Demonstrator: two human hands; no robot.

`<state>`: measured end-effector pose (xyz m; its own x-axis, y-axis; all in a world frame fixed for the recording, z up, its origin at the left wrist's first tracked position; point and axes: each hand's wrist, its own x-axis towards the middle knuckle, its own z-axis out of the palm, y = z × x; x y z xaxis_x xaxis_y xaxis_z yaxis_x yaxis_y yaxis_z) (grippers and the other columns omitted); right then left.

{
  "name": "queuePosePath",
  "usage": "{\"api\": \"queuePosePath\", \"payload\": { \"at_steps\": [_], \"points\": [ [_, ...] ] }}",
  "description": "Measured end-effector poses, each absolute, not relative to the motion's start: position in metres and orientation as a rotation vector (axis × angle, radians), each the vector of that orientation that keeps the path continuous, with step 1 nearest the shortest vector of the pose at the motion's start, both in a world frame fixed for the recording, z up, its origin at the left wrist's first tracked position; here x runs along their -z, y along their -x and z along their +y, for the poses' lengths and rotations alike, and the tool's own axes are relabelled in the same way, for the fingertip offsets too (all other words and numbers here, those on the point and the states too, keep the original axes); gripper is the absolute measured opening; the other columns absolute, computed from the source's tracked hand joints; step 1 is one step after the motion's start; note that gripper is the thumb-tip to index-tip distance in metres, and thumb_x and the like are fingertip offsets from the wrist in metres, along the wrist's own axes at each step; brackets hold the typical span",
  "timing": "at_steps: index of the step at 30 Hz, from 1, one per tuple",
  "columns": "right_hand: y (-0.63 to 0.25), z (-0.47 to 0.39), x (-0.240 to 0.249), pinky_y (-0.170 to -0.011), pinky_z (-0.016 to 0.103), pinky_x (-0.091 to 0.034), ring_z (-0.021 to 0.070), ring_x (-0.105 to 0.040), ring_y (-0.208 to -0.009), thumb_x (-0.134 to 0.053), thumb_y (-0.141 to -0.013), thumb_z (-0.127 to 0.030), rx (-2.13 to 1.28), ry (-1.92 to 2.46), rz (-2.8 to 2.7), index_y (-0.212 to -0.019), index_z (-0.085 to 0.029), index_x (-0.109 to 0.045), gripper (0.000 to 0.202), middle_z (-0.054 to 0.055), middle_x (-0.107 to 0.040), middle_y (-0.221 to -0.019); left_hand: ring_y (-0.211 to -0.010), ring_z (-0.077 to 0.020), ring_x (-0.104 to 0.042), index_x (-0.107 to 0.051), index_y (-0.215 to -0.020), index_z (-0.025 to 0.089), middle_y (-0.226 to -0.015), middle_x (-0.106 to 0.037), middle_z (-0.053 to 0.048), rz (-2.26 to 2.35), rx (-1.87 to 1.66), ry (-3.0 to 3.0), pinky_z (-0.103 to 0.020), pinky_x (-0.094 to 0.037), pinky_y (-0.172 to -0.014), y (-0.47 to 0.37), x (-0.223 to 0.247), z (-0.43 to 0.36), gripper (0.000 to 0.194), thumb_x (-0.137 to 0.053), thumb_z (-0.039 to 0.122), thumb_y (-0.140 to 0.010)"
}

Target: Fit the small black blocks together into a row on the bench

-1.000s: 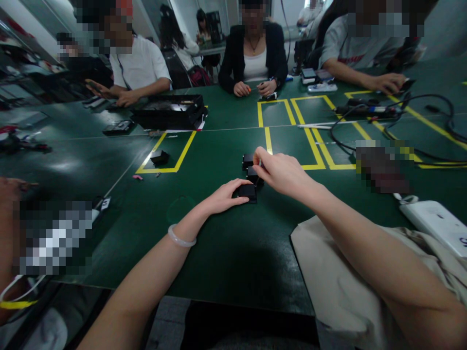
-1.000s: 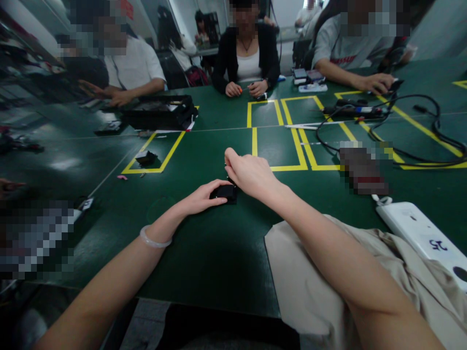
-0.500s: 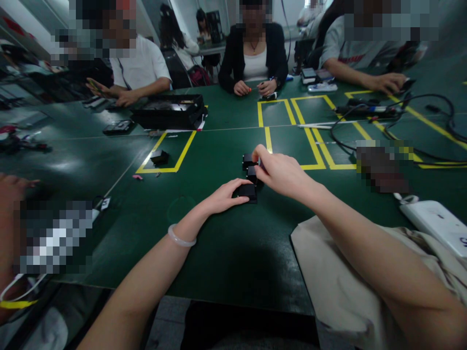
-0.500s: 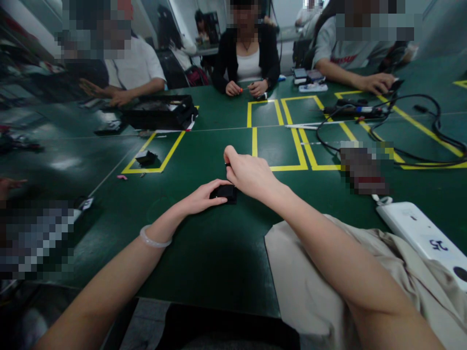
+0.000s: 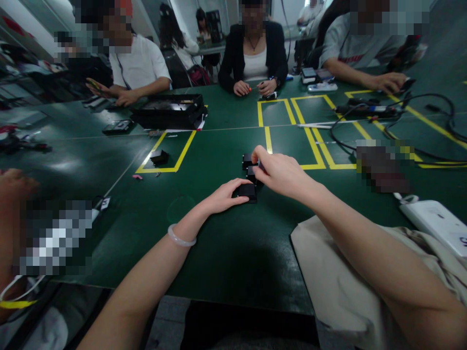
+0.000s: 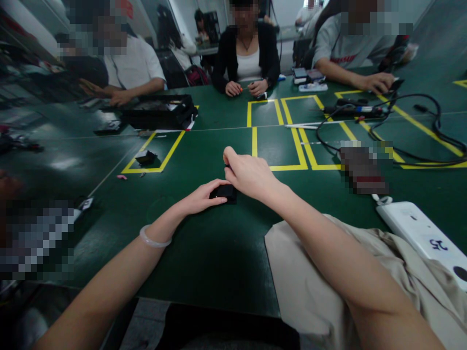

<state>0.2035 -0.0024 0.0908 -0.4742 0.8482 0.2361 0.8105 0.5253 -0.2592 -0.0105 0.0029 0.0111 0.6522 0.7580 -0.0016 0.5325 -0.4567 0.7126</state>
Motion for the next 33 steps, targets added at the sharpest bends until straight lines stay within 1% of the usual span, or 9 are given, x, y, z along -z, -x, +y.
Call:
{"api": "queuePosePath", "payload": {
  "at_steps": [3, 7, 10, 15, 18, 22, 25, 28, 33],
  "points": [
    [-0.2034, -0.0019, -0.0915, -0.052, 0.027, -0.021, 0.0172, -0.058, -0.067, -0.038, -0.094, -0.040, -0.145, 1.407, -2.463, -0.100, -0.021, -0.052, 0.024, 0.003, -0.066, -0.078, -0.114, -0.0245, -0.054, -0.048, -0.132, 0.024, -0.126, -0.056, -0.007, 1.000, -0.416, -2.169, -0.038, -0.042, -0.097, 0.0108, -0.0105, 0.0030, 0.048, -0.057, 0.043, -0.088],
    [-0.2045, -0.0021, -0.0908, -0.053, 0.027, -0.022, 0.0163, -0.056, -0.064, -0.036, -0.094, -0.030, -0.118, 1.392, -2.446, -0.108, -0.020, -0.049, 0.022, 0.003, -0.066, -0.080, -0.114, -0.0244, -0.054, -0.048, -0.132, 0.024, -0.126, -0.056, -0.007, 1.005, -0.419, -2.174, -0.037, -0.043, -0.097, 0.0111, -0.0101, 0.0030, 0.048, -0.058, 0.042, -0.088],
    [-0.2047, -0.0026, -0.0905, -0.053, 0.026, -0.023, 0.0163, -0.057, -0.065, -0.039, -0.091, -0.028, -0.149, 1.364, -2.429, -0.111, -0.020, -0.046, 0.023, 0.003, -0.066, -0.083, -0.113, -0.0240, -0.054, -0.048, -0.131, 0.024, -0.125, -0.056, -0.007, 1.007, -0.417, -2.181, -0.037, -0.043, -0.097, 0.0111, -0.0099, 0.0033, 0.048, -0.058, 0.041, -0.088],
    [-0.2036, -0.0015, -0.0917, -0.052, 0.027, -0.021, 0.0175, -0.058, -0.068, -0.037, -0.094, -0.040, -0.137, 1.408, -2.461, -0.099, -0.021, -0.051, 0.024, 0.003, -0.065, -0.078, -0.113, -0.0242, -0.054, -0.048, -0.132, 0.024, -0.125, -0.056, -0.008, 1.009, -0.412, -2.182, -0.037, -0.043, -0.098, 0.0112, -0.0092, 0.0037, 0.048, -0.058, 0.042, -0.088],
    [-0.2043, -0.0015, -0.0918, -0.052, 0.027, -0.020, 0.0168, -0.057, -0.065, -0.035, -0.095, -0.034, -0.110, 1.415, -2.463, -0.103, -0.021, -0.051, 0.022, 0.003, -0.066, -0.078, -0.114, -0.0242, -0.054, -0.048, -0.132, 0.024, -0.127, -0.055, -0.007, 1.010, -0.417, -2.178, -0.037, -0.042, -0.098, 0.0113, -0.0094, 0.0034, 0.049, -0.058, 0.042, -0.088],
    [-0.2051, -0.0027, -0.0918, -0.052, 0.026, -0.022, 0.0165, -0.056, -0.064, -0.039, -0.091, -0.028, -0.157, 1.378, -2.429, -0.112, -0.020, -0.047, 0.024, 0.004, -0.067, -0.083, -0.114, -0.0242, -0.054, -0.048, -0.132, 0.024, -0.127, -0.055, -0.007, 1.008, -0.415, -2.180, -0.037, -0.042, -0.098, 0.0111, -0.0096, 0.0034, 0.048, -0.058, 0.041, -0.088],
    [-0.2045, -0.0024, -0.0924, -0.052, 0.026, -0.022, 0.0169, -0.056, -0.066, -0.039, -0.092, -0.033, -0.174, 1.379, -2.434, -0.105, -0.020, -0.050, 0.021, 0.003, -0.066, -0.080, -0.113, -0.0245, -0.054, -0.048, -0.132, 0.025, -0.126, -0.056, -0.007, 1.016, -0.411, -2.175, -0.038, -0.043, -0.097, 0.0110, -0.0093, 0.0034, 0.048, -0.058, 0.042, -0.088],
    [-0.2044, -0.0018, -0.0931, -0.052, 0.027, -0.021, 0.0175, -0.057, -0.066, -0.037, -0.094, -0.039, -0.140, 1.410, -2.462, -0.096, -0.021, -0.053, 0.024, 0.004, -0.065, -0.077, -0.114, -0.0244, -0.054, -0.048, -0.132, 0.025, -0.126, -0.056, -0.007, 1.016, -0.418, -2.170, -0.038, -0.043, -0.097, 0.0110, -0.0092, 0.0032, 0.049, -0.058, 0.043, -0.088],
    [-0.2056, -0.0036, -0.0944, -0.053, 0.027, -0.023, 0.0174, -0.057, -0.065, -0.036, -0.092, -0.028, -0.119, 1.419, -2.445, -0.109, -0.020, -0.049, 0.022, 0.005, -0.066, -0.082, -0.114, -0.0245, -0.054, -0.048, -0.131, 0.024, -0.126, -0.055, -0.007, 1.009, -0.418, -2.175, -0.038, -0.043, -0.097, 0.0107, -0.0101, 0.0031, 0.049, -0.057, 0.044, -0.088]
  ]
}}
